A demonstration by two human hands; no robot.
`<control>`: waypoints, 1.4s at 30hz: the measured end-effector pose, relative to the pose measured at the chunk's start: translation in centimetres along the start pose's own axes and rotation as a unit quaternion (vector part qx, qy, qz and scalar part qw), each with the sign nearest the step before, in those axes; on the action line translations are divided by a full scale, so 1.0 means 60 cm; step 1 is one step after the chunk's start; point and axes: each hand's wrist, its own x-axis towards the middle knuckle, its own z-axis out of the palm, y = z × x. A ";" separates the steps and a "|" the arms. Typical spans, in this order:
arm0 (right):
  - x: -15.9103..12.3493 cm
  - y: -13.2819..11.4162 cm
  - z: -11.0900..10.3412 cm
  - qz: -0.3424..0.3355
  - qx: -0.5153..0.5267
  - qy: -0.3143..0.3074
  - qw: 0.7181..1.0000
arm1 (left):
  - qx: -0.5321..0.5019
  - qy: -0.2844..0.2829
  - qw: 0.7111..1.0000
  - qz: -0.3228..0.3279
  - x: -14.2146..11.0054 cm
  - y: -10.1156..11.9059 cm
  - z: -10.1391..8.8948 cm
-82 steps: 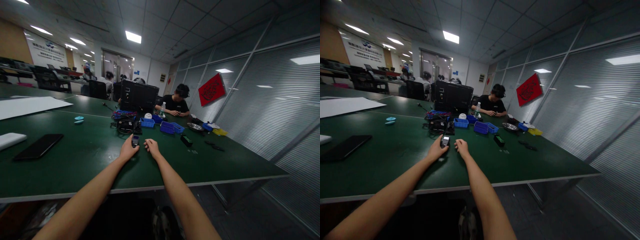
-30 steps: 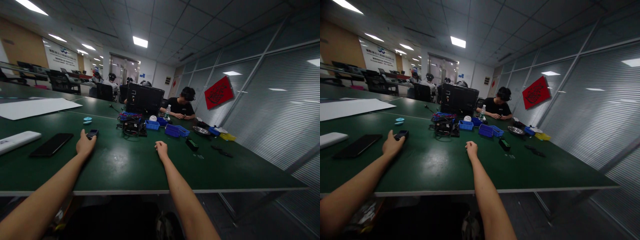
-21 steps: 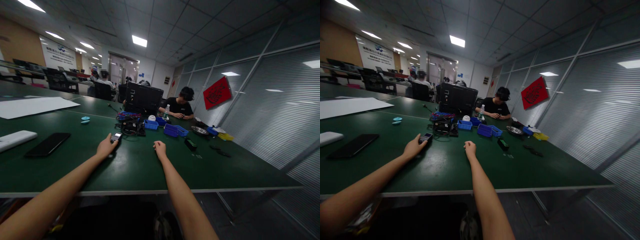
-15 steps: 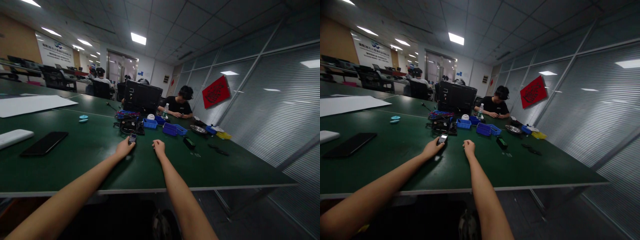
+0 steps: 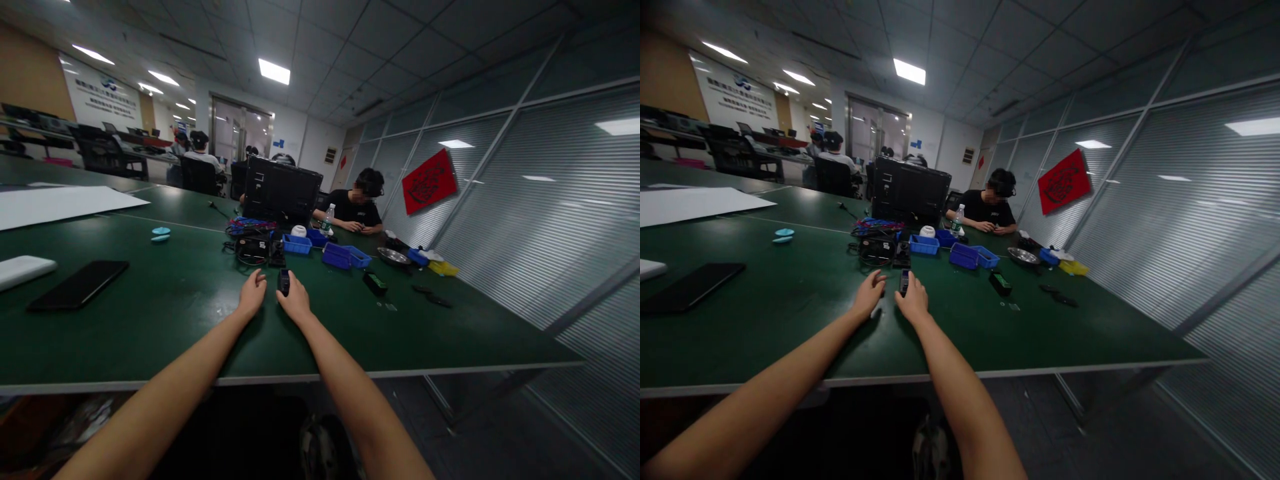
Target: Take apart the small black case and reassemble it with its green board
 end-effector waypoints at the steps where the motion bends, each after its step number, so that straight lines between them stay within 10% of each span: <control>1: 0.000 -0.001 0.002 -0.002 -0.013 -0.010 1.000 | -0.004 -0.001 1.000 -0.005 0.001 0.000 -0.002; 14: 0.036 0.105 -0.051 0.218 -0.010 0.054 0.974 | 0.007 0.002 1.000 -0.025 0.007 0.005 -0.023; 42: 0.043 0.191 -0.090 0.319 -0.027 0.177 0.931 | 0.061 -0.025 0.997 -0.036 0.009 0.006 -0.028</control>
